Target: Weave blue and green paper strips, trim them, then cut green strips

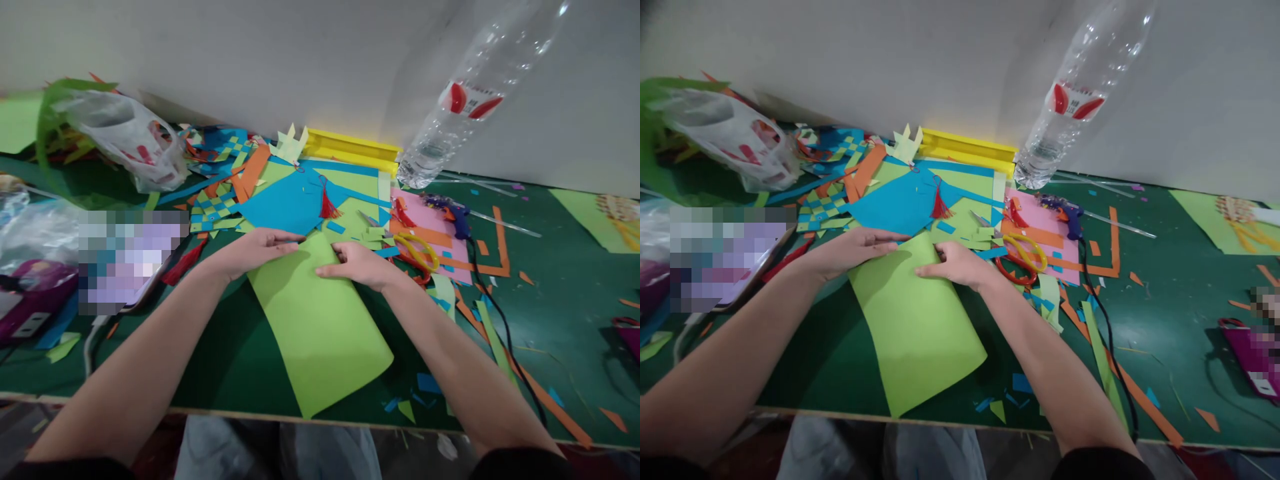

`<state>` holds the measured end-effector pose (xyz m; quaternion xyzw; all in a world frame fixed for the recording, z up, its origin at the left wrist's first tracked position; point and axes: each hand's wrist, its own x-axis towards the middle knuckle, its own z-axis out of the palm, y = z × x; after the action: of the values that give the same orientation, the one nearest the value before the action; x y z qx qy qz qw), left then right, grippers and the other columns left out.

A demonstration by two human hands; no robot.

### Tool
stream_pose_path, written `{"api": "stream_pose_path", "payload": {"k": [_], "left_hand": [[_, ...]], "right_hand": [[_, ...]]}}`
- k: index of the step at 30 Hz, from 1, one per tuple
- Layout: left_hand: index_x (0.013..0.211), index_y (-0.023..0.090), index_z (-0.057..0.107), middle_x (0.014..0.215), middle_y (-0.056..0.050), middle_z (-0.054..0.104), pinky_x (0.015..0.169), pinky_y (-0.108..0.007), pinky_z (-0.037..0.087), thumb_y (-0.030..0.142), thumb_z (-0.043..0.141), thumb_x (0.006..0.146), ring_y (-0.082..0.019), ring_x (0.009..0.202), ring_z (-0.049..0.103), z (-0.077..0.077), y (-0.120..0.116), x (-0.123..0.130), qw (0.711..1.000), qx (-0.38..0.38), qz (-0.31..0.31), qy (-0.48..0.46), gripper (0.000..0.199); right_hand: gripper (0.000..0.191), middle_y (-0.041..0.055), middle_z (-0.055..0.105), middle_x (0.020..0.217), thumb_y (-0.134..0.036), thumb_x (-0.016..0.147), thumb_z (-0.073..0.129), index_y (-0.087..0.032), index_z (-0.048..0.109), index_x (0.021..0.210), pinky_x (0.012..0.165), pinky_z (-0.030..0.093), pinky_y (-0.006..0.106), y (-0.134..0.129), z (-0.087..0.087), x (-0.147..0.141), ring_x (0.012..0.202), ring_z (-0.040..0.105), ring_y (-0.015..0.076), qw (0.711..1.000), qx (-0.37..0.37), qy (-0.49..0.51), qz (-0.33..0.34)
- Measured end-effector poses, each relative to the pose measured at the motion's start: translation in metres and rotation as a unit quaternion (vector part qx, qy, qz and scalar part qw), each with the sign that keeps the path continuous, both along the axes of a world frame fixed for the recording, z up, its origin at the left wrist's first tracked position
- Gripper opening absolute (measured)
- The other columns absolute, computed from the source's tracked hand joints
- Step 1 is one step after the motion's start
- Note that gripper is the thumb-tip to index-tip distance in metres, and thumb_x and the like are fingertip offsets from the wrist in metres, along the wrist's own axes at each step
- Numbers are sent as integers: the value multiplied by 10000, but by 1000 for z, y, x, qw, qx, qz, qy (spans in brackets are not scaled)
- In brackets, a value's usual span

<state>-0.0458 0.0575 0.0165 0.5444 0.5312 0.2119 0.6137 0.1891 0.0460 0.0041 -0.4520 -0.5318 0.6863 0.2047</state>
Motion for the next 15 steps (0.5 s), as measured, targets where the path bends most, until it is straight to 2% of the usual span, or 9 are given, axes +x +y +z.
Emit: {"api": "stream_pose_path", "payload": {"k": [2, 5, 10, 15], "left_hand": [[1076, 234, 757, 1048, -87, 762, 738, -286, 576, 533, 712, 764, -244, 905, 719, 0, 1, -1, 999, 18, 25, 28, 435], [963, 205, 786, 1020, -110, 765, 759, -288, 561, 584, 690, 759, -246, 892, 713, -1, 2, -3, 999, 14, 21, 38, 442], [918, 196, 784, 975, -91, 774, 799, -325, 555, 528, 748, 720, -250, 841, 716, -1, 2, -5, 998, 7, -43, 50, 388], [926, 225, 783, 1015, -37, 772, 952, -351, 499, 460, 756, 738, -246, 985, 686, -5, 5, -7, 991, 64, -58, 104, 303]], "right_hand": [[320, 67, 752, 968, -332, 629, 841, -212, 687, 882, 802, 598, 398, 3, -2, 5, 888, 714, 241, 999, 18, -27, -21], [311, 85, 755, 941, -327, 625, 837, -193, 687, 862, 792, 598, 429, 9, -3, 11, 868, 717, 259, 997, 44, -55, -37], [317, 93, 757, 968, -289, 624, 834, -178, 690, 884, 804, 598, 423, 11, -5, 15, 865, 720, 246, 999, 14, -30, -38], [374, 76, 761, 969, -254, 590, 858, -183, 694, 918, 807, 603, 402, 11, -6, 14, 871, 723, 238, 999, -9, -9, -47]]}}
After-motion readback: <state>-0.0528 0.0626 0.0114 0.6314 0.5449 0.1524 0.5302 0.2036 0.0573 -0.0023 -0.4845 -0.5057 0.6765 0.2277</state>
